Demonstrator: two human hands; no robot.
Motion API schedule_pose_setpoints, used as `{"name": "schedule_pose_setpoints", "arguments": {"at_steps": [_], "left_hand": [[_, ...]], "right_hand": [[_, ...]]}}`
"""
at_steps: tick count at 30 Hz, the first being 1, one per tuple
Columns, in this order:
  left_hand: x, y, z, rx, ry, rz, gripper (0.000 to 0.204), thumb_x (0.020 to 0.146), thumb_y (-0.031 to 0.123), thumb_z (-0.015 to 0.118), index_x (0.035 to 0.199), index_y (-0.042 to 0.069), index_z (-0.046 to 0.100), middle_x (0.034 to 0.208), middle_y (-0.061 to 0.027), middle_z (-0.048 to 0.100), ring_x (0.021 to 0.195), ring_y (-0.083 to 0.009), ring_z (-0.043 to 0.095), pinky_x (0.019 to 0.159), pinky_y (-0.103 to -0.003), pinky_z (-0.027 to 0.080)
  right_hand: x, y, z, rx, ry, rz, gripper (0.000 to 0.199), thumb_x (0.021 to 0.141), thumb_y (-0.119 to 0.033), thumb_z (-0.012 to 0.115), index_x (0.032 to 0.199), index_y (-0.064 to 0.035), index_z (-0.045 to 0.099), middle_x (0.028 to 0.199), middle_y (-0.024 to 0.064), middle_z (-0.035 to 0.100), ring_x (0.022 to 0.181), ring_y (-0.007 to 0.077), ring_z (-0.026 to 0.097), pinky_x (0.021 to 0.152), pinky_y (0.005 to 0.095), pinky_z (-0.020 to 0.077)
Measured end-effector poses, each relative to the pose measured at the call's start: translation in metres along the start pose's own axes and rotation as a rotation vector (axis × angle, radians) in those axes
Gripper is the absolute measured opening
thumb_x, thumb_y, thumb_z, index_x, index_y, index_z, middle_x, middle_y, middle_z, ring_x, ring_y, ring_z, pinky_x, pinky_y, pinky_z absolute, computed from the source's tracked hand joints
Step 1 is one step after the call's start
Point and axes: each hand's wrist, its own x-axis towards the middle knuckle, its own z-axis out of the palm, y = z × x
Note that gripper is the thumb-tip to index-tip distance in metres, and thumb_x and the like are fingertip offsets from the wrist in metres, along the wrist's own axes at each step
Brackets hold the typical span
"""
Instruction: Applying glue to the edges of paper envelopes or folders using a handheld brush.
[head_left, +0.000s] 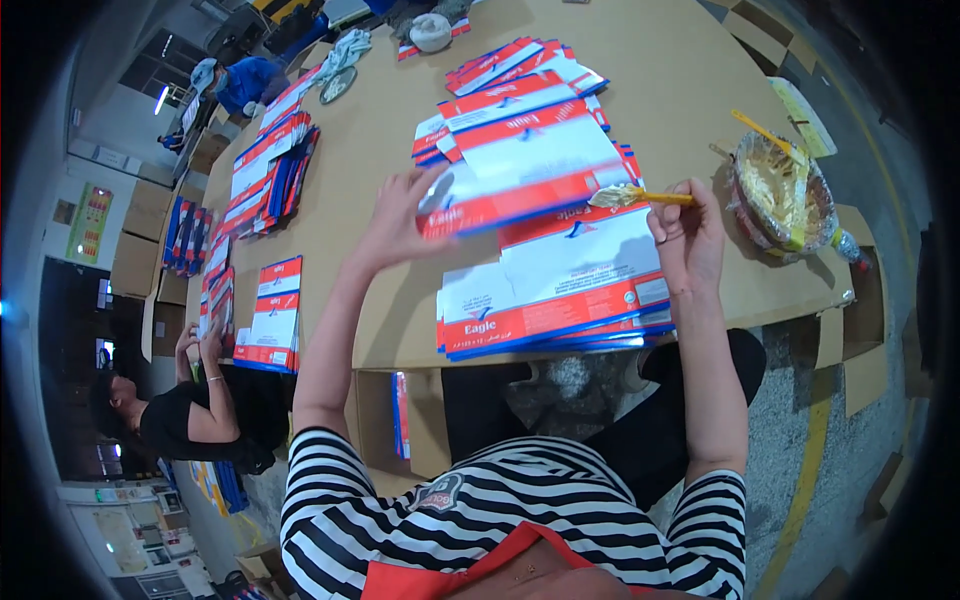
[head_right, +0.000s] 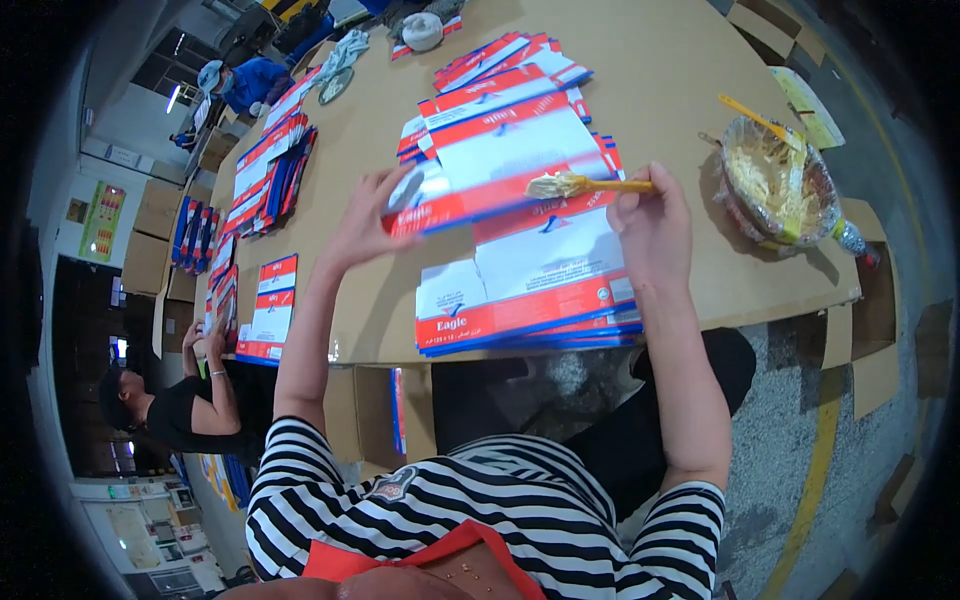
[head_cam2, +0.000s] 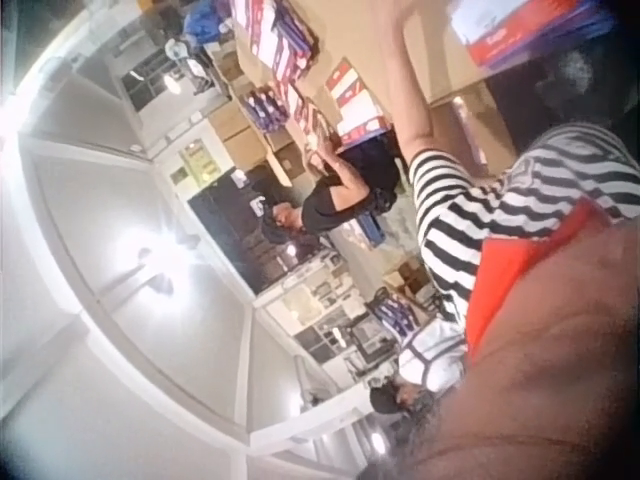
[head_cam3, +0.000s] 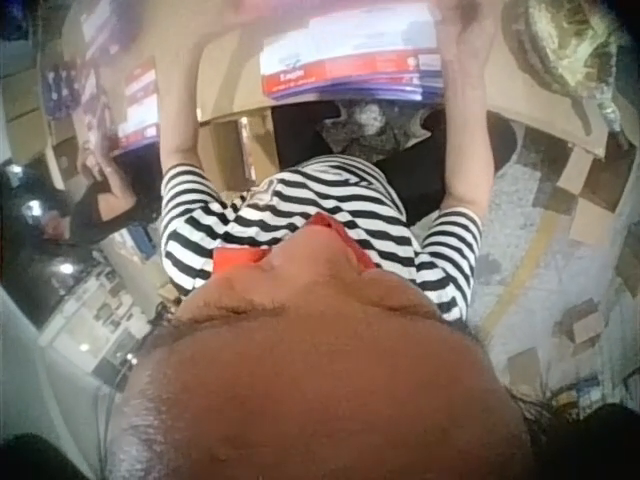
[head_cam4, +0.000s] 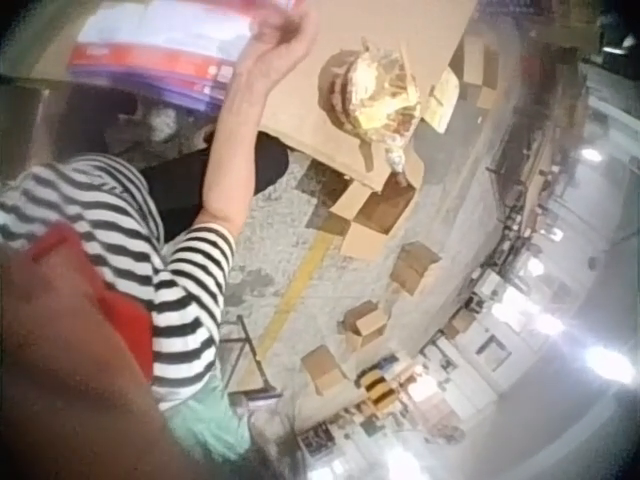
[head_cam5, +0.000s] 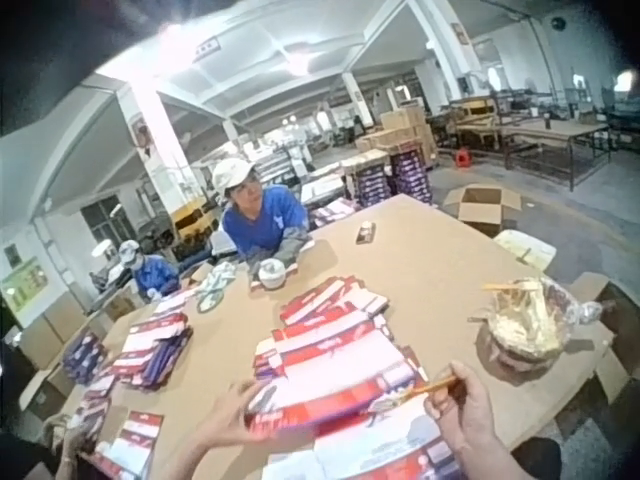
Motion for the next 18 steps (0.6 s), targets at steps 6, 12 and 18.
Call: {"name": "schedule_pose_setpoints", "arguments": {"at_steps": [6,12,18], "left_hand": [[-0.093,0.052,0.019,-0.224,-0.231,-0.019,0.103,0.058,0.033,0.082,0.144,0.010,0.031,0.133,-0.0193,0.039,0.125,-0.0365,0.037,0.106,-0.046,0.032],[-0.104,0.047,0.062,-0.219,-0.369,-0.120,0.106,0.058,0.023,0.085,0.145,0.009,0.027,0.137,-0.0199,0.035,0.129,-0.0366,0.035,0.110,-0.042,0.031],[-0.099,0.050,0.069,-0.340,-0.366,-0.203,0.111,0.056,0.020,0.088,0.146,0.010,0.024,0.142,-0.0182,0.029,0.133,-0.0333,0.032,0.110,-0.039,0.034]], "right_hand": [[-0.006,0.004,0.003,-0.032,-0.123,0.012,0.023,0.096,-0.022,0.049,0.084,-0.0044,0.056,0.062,0.0034,0.053,0.057,0.0122,0.050,0.053,0.0255,0.0400],[-0.010,0.034,-0.003,-0.124,-0.007,0.046,0.021,0.093,-0.021,0.054,0.082,-0.0036,0.058,0.059,0.0047,0.055,0.051,0.0109,0.051,0.049,0.0254,0.0424],[-0.020,0.061,-0.015,-0.097,0.078,0.118,0.022,0.093,-0.022,0.056,0.082,-0.0043,0.058,0.059,0.0056,0.056,0.052,0.0123,0.055,0.048,0.0262,0.0431]]}}
